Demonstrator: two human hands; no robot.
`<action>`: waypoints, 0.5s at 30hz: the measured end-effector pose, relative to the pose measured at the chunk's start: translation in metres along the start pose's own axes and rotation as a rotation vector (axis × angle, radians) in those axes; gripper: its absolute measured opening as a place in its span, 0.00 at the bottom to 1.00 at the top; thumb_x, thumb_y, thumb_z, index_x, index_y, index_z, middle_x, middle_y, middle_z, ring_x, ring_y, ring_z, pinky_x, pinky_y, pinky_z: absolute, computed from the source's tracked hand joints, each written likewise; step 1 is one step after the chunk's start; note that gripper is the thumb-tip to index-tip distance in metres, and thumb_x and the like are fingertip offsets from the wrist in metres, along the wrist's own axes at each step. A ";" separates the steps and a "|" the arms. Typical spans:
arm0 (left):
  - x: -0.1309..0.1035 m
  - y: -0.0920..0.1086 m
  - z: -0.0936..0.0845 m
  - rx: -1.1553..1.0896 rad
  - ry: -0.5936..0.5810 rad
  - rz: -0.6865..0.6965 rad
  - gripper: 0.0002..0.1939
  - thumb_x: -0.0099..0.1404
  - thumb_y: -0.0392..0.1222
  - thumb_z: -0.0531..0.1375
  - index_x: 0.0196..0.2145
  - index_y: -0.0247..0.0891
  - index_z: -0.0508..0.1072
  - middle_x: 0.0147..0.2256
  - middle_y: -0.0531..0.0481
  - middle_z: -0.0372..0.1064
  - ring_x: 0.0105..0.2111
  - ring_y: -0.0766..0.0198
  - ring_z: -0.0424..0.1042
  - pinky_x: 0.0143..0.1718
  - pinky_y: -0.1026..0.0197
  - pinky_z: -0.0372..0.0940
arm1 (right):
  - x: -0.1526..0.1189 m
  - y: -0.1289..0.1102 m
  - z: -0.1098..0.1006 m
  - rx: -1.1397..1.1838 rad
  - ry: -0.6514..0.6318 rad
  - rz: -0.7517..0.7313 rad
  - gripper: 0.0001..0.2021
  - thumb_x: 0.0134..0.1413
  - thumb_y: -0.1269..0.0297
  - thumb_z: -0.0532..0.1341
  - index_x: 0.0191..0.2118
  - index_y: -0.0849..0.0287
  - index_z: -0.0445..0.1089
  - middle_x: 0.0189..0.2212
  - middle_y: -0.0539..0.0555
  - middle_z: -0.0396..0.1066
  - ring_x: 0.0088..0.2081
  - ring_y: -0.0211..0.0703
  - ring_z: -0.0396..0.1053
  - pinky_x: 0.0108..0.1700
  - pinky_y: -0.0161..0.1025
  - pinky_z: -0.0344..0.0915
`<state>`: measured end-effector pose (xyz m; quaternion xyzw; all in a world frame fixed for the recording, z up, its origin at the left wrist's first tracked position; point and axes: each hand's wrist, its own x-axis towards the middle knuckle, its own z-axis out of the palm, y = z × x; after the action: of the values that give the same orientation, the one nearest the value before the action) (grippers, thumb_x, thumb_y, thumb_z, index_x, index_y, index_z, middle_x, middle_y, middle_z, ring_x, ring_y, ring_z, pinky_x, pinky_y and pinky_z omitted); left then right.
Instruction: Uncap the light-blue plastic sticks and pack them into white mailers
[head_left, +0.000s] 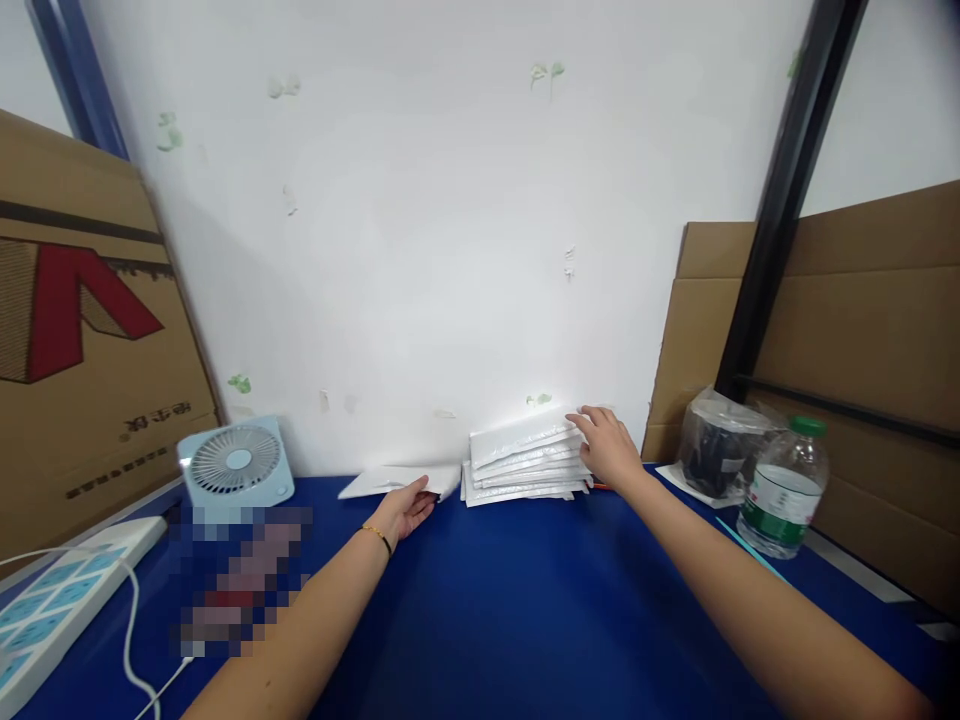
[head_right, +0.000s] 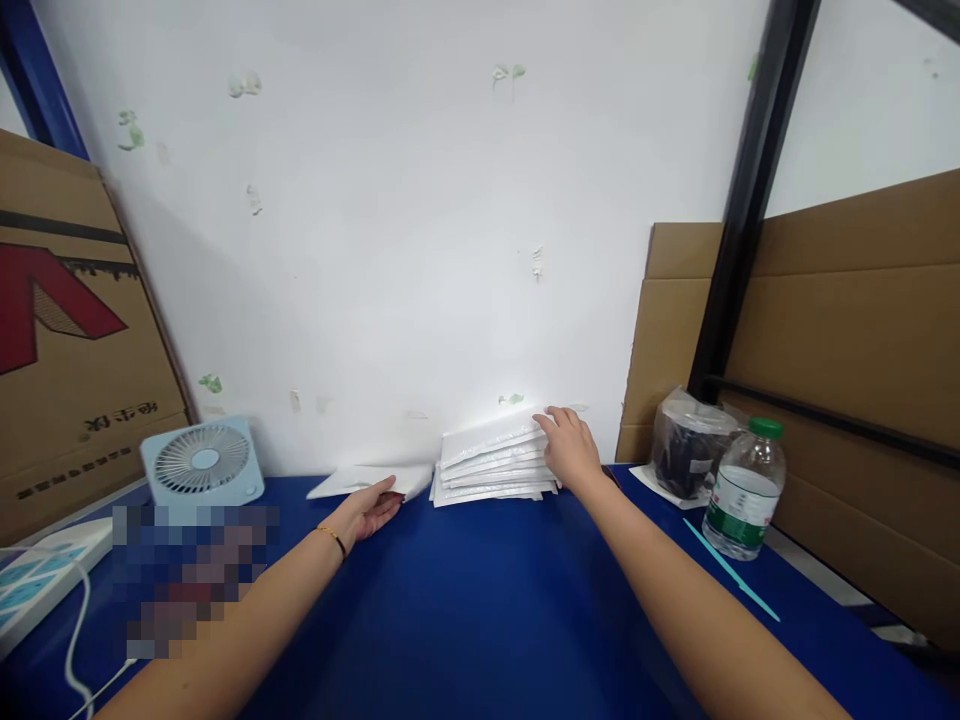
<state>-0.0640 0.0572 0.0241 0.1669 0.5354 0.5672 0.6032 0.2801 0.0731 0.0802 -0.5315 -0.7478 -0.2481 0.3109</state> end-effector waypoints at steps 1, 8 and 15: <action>0.001 0.001 -0.002 0.013 -0.013 -0.029 0.09 0.54 0.34 0.63 0.30 0.32 0.64 0.22 0.49 0.68 0.20 0.67 0.69 0.22 0.67 0.65 | 0.007 0.004 0.003 -0.037 -0.028 -0.037 0.22 0.43 0.79 0.53 0.46 0.59 0.67 0.48 0.60 0.63 0.51 0.53 0.56 0.47 0.46 0.56; -0.059 -0.039 0.006 -0.079 -0.400 -0.261 0.14 0.56 0.45 0.61 0.32 0.31 0.66 0.25 0.47 0.68 0.25 0.66 0.71 0.23 0.69 0.64 | 0.036 -0.012 -0.011 0.016 0.017 -0.258 0.11 0.54 0.72 0.53 0.39 0.59 0.69 0.38 0.58 0.69 0.44 0.48 0.62 0.45 0.43 0.55; -0.117 -0.075 0.068 -0.521 -0.606 -0.066 0.29 0.55 0.63 0.53 0.45 0.38 0.64 0.47 0.42 0.65 0.48 0.55 0.66 0.46 0.54 0.64 | -0.040 -0.063 -0.059 0.287 -0.029 -0.430 0.16 0.58 0.70 0.48 0.47 0.55 0.68 0.41 0.55 0.71 0.46 0.44 0.64 0.46 0.40 0.59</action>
<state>0.0561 -0.0389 0.0425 0.1505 0.1764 0.5893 0.7739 0.2417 -0.0134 0.0883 -0.3142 -0.8757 -0.1921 0.3123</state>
